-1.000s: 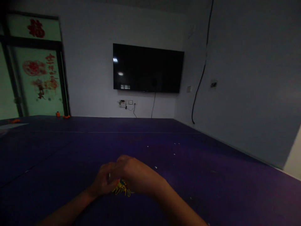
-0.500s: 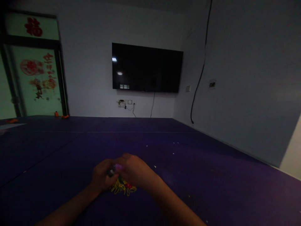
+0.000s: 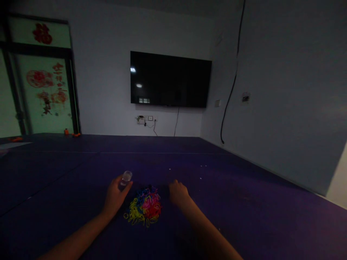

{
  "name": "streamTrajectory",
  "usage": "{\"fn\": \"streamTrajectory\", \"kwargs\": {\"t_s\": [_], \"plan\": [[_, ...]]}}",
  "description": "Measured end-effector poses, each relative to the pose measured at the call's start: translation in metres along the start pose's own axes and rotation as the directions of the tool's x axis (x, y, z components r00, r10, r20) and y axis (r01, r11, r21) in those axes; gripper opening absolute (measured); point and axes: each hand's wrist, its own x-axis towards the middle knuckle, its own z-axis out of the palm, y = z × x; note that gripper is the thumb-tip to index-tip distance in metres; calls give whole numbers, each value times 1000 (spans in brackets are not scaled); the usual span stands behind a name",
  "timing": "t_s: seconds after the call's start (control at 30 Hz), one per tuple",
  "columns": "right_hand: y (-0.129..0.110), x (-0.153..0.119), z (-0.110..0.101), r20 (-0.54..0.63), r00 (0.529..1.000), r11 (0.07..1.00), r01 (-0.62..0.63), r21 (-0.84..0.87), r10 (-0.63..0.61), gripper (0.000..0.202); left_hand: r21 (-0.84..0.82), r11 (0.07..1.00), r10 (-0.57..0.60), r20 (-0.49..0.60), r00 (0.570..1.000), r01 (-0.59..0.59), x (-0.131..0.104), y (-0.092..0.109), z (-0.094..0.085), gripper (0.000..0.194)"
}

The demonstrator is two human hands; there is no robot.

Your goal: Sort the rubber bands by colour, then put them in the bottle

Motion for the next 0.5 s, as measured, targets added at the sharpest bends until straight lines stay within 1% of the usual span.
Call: {"fn": "streamTrajectory", "kwargs": {"t_s": [0.03,0.07,0.13,0.17,0.2,0.23,0.27,0.3,0.33,0.37,0.4,0.43,0.47,0.5], "plan": [[0,-1,3,-5,1000,1000,-18,-25,18,35,15,999,29,-20,999,-29,0,-1,1,29],[-1,-1,4,-33,999,998,-41,-43,40,35,26,998,51,-34,998,-50,1,-3,2,29],[-8,-4,0,-150,987,996,-75,-51,66,33,37,997,68,-46,997,-66,1,-6,3,28],[-15,-5,-4,-229,972,997,-61,-37,51,32,38,997,64,-52,997,-62,1,-7,3,28],[-24,-8,-7,-296,955,1000,-8,-1,7,33,38,998,53,-60,997,-51,1,-8,2,28],[-34,-12,-9,-334,938,993,110,37,-92,33,35,999,36,-70,997,-34,1,-9,2,29],[-45,-17,-11,-348,910,963,261,65,-224,33,29,1000,14,-82,997,-11,2,-10,1,31],[-57,-22,-11,-348,864,907,414,80,-364,33,17,1000,-14,-93,996,15,2,-11,1,32],[-68,-29,-9,-336,797,826,557,88,-501,33,2,999,-44,-102,994,44,2,-12,1,34],[-78,-35,-7,-316,719,732,674,98,-620,34,-17,997,-73,-104,992,72,2,-12,1,36],[-86,-40,-4,-299,645,647,755,105,-704,35,-37,995,-98,-103,990,95,3,-13,1,37],[-92,-44,-1,-280,585,578,808,114,-761,37,-56,992,-116,-98,988,111,3,-13,1,38],[-95,-46,2,-263,557,544,830,127,-788,39,-72,990,-127,-91,988,120,3,-13,1,39],[-97,-47,4,-252,561,543,827,143,-788,40,-83,989,-129,-84,988,123,2,-14,1,39]]}}
